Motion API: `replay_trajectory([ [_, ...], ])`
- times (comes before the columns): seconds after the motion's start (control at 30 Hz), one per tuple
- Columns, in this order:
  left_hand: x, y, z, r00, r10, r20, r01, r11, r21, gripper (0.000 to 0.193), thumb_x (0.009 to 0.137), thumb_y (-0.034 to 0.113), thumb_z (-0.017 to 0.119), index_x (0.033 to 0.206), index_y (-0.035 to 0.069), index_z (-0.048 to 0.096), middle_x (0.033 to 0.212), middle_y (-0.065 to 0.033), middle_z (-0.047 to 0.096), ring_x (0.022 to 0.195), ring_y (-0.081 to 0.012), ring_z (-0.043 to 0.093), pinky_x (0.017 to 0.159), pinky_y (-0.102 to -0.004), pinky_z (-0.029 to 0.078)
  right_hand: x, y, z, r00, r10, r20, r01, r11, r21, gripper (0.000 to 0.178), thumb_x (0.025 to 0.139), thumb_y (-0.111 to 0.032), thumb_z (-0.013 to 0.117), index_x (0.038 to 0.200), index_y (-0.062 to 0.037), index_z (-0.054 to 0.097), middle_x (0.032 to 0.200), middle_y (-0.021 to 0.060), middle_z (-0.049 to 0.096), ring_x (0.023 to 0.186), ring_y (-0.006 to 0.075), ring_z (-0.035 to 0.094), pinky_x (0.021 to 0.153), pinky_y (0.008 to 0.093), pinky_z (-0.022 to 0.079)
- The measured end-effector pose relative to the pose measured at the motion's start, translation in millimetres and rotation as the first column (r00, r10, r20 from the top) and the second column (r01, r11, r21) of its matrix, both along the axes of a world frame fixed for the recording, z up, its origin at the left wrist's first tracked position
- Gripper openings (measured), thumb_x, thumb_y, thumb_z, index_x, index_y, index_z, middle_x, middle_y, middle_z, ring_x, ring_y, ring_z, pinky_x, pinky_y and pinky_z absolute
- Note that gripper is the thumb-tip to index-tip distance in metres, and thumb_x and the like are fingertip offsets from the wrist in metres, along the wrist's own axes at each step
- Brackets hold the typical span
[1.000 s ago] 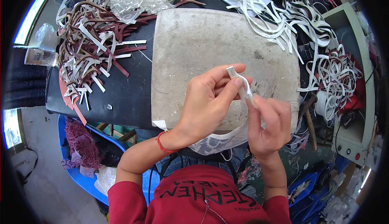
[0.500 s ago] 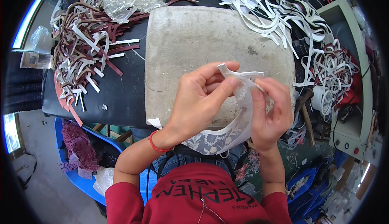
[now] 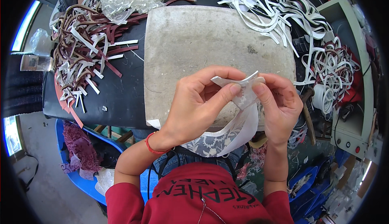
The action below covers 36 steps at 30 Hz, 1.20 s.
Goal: Manually assemble and align lace/fabric components for a shoe upper on a workspace.
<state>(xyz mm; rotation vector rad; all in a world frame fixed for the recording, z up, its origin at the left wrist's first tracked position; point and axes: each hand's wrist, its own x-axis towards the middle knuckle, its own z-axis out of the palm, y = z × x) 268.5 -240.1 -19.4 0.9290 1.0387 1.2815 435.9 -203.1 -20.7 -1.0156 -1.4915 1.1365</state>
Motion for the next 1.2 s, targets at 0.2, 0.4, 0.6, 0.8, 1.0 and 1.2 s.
replay_trajectory([
  [0.2,-7.7,-1.7,3.9,0.995,-0.078,0.068,0.081,0.996,-0.034,0.025,0.088,0.006,0.062,0.112,-0.002,0.058,0.101,-0.0087,0.065,0.09,-0.0134,0.063,0.08,-0.0269,0.051,1.2,7.2,16.2,0.962,0.145,-0.231,-0.203,0.947,-0.25,0.025,0.081,0.002,0.068,0.105,0.0027,0.061,0.089,0.0068,0.065,0.08,0.0098,0.06,0.072,0.0215,0.048],
  [0.4,-10.6,-5.2,3.7,0.994,-0.097,0.059,0.102,0.991,-0.082,0.025,0.088,0.007,0.063,0.111,-0.002,0.058,0.101,-0.0086,0.065,0.09,-0.0134,0.063,0.08,-0.0269,0.05,9.1,9.7,13.2,0.952,0.276,-0.129,-0.301,0.919,-0.254,0.023,0.082,0.001,0.068,0.104,0.0012,0.062,0.086,0.0047,0.064,0.079,0.0093,0.06,0.074,0.0231,0.048],
  [0.6,4.1,-9.7,5.2,0.977,0.106,0.184,-0.084,0.989,-0.124,0.023,0.089,0.008,0.062,0.109,-0.004,0.059,0.095,-0.0089,0.066,0.087,-0.0114,0.063,0.075,-0.0235,0.051,10.4,9.5,10.0,0.946,0.268,-0.18,-0.31,0.912,-0.27,0.02,0.082,-0.001,0.068,0.099,0.0016,0.059,0.09,0.0038,0.062,0.084,0.0097,0.058,0.078,0.0235,0.046],
  [0.8,-5.7,-2.5,2.7,0.971,-0.001,0.238,0.028,0.994,-0.109,0.02,0.089,0.012,0.063,0.101,-0.004,0.062,0.092,-0.009,0.067,0.085,-0.0125,0.063,0.075,-0.0264,0.055,2.7,10.4,6.5,0.942,0.209,-0.261,-0.288,0.903,-0.318,0.032,0.075,-0.006,0.076,0.101,0.0019,0.059,0.092,0.0047,0.064,0.083,0.0105,0.06,0.079,0.0249,0.047],
  [1.0,-9.6,0.5,-0.8,0.965,0.009,0.261,0.018,0.995,-0.102,0.019,0.09,0.014,0.062,0.095,-0.004,0.062,0.089,-0.0098,0.067,0.08,-0.0117,0.064,0.071,-0.0259,0.056,16.8,17.9,1.5,0.884,0.45,-0.127,-0.446,0.728,-0.521,0.029,0.071,-0.006,0.078,0.097,0.0018,0.067,0.088,0.0066,0.069,0.076,0.01,0.063,0.071,0.0241,0.049],
  [1.2,-11.2,0.4,-0.4,0.981,0.118,0.153,-0.107,0.991,-0.077,0.017,0.09,0.013,0.061,0.089,-0.004,0.061,0.085,-0.0102,0.067,0.078,-0.0119,0.064,0.07,-0.0262,0.057,9.3,14.4,3.9,0.903,0.42,-0.093,-0.393,0.72,-0.572,0.02,0.075,-0.007,0.075,0.092,0.0013,0.069,0.079,0.0058,0.069,0.069,0.0079,0.062,0.062,0.0209,0.048],
])
